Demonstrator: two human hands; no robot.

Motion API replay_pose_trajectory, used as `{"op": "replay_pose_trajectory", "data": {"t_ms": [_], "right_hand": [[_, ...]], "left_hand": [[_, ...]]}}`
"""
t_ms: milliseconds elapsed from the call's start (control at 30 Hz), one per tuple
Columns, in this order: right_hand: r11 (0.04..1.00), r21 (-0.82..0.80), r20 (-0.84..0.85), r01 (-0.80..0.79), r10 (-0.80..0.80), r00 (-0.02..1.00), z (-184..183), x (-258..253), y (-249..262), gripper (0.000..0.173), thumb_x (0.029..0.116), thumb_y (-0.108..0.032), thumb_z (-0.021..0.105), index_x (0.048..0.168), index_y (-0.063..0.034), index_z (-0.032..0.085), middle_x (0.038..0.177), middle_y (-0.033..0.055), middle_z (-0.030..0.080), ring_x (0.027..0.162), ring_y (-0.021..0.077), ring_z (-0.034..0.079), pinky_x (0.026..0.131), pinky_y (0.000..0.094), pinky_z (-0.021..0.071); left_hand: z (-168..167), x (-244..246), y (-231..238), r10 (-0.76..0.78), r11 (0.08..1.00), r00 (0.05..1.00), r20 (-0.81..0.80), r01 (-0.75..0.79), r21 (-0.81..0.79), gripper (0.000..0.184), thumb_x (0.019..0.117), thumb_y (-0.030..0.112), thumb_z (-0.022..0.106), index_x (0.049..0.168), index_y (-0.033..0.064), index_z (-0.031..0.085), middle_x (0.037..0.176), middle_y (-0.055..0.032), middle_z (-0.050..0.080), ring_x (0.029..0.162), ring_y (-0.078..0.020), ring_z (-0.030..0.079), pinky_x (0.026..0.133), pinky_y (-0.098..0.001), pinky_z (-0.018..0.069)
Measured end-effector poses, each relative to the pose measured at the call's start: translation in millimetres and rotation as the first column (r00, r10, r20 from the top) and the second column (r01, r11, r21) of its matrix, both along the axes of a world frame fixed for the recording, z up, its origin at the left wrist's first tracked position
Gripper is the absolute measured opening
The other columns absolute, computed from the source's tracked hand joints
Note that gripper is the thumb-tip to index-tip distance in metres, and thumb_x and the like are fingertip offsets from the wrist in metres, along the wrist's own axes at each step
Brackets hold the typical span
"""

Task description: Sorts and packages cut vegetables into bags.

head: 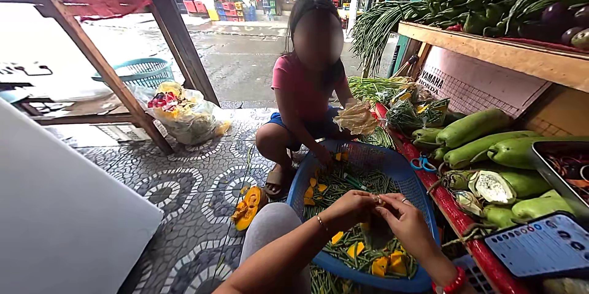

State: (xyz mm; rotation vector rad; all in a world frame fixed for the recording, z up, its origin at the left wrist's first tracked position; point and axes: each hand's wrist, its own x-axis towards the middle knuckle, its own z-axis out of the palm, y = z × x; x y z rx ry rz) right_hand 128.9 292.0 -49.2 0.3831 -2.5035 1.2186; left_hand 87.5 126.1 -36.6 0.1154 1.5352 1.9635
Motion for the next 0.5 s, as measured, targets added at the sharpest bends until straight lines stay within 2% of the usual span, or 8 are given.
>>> {"op": "replay_pose_trajectory", "data": {"t_ms": [67,167,233,300,367,433,500], "right_hand": [[0.992,0.121,-0.158,0.046,-0.026,0.987,-6.6,-2.0,-1.7,0.019,0.0926,-0.004,0.067,0.106,0.0041,0.077,0.104,0.0203,0.072,0.094,0.0288,0.072,0.085,0.0379,0.06],[0.946,0.311,-0.255,0.092,-0.01,0.967,-5.7,-2.3,0.6,0.017,0.0948,-0.003,0.062,0.096,0.0061,0.076,0.09,0.0205,0.07,0.081,0.0335,0.072,0.073,0.0444,0.0614],[0.91,0.396,-0.298,0.126,-0.003,0.955,-4.7,-2.2,2.3,0.022,0.0928,-0.007,0.055,0.08,0.0059,0.068,0.076,0.0192,0.064,0.066,0.033,0.069,0.057,0.0446,0.0579],[0.898,0.417,-0.319,0.137,0.004,0.948,-1.2,1.4,1.5,0.027,0.0908,-0.012,0.049,0.072,0.004,0.061,0.067,0.0167,0.059,0.058,0.031,0.065,0.049,0.0431,0.0523],[0.906,0.41,-0.311,0.106,0.029,0.95,5.6,7.5,3.5,0.029,0.0899,-0.014,0.046,0.069,0.001,0.059,0.061,0.0129,0.056,0.052,0.0271,0.061,0.045,0.0405,0.0481],[0.896,0.435,-0.353,0.091,0.076,0.933,13.2,8.4,9.8,0.03,0.0903,-0.016,0.044,0.065,-0.0036,0.055,0.058,0.0084,0.051,0.048,0.0213,0.056,0.042,0.0348,0.0436],[0.873,0.478,-0.39,0.097,0.112,0.914,18.8,6.8,16.0,0.032,0.0911,-0.017,0.043,0.064,-0.0052,0.053,0.058,0.0074,0.05,0.048,0.0201,0.055,0.041,0.0335,0.0423]], "left_hand": [[-0.3,0.4,-0.7,-0.007,0.999,0.998,-0.067,0.004,-0.052,0.018,0.1084,0.011,0.048,0.098,0.0066,0.062,0.064,0.0083,0.049,0.051,-0.0001,0.041,0.049,-0.017,0.0358],[4.0,-2.1,-2.3,-0.088,0.957,0.93,-0.357,-0.021,-0.29,0.021,0.1073,0.014,0.054,0.103,-0.0004,0.069,0.074,0.0041,0.057,0.058,0.0005,0.047,0.057,-0.0179,0.0409],[6.9,-3.2,-5.6,-0.23,0.906,0.787,-0.573,-0.041,-0.421,0.026,0.107,0.015,0.053,0.103,-0.0032,0.072,0.088,-0.0048,0.063,0.076,-0.006,0.054,0.074,-0.024,0.0452],[10.6,-5.1,-11.2,-0.292,0.881,0.635,-0.715,-0.113,-0.46,0.029,0.1063,0.014,0.053,0.102,-0.0051,0.074,0.093,-0.0145,0.066,0.088,-0.0193,0.06,0.084,-0.0359,0.0477],[12.5,-12.1,-25.0,-0.264,0.872,0.561,-0.784,-0.209,-0.443,0.029,0.1054,0.015,0.055,0.1,-0.005,0.075,0.093,-0.0165,0.067,0.09,-0.0224,0.064,0.086,-0.0382,0.0506],[12.1,-19.7,-36.1,-0.238,0.865,0.51,-0.826,-0.276,-0.42,0.029,0.1057,0.018,0.055,0.101,-0.0023,0.076,0.092,-0.0128,0.067,0.086,-0.0179,0.062,0.082,-0.0336,0.0498],[7.8,-20.1,-37.3,-0.256,0.846,0.453,-0.854,-0.322,-0.425,0.03,0.1059,0.02,0.055,0.101,-0.0012,0.076,0.09,-0.0134,0.068,0.085,-0.021,0.064,0.08,-0.0377,0.051]]}}
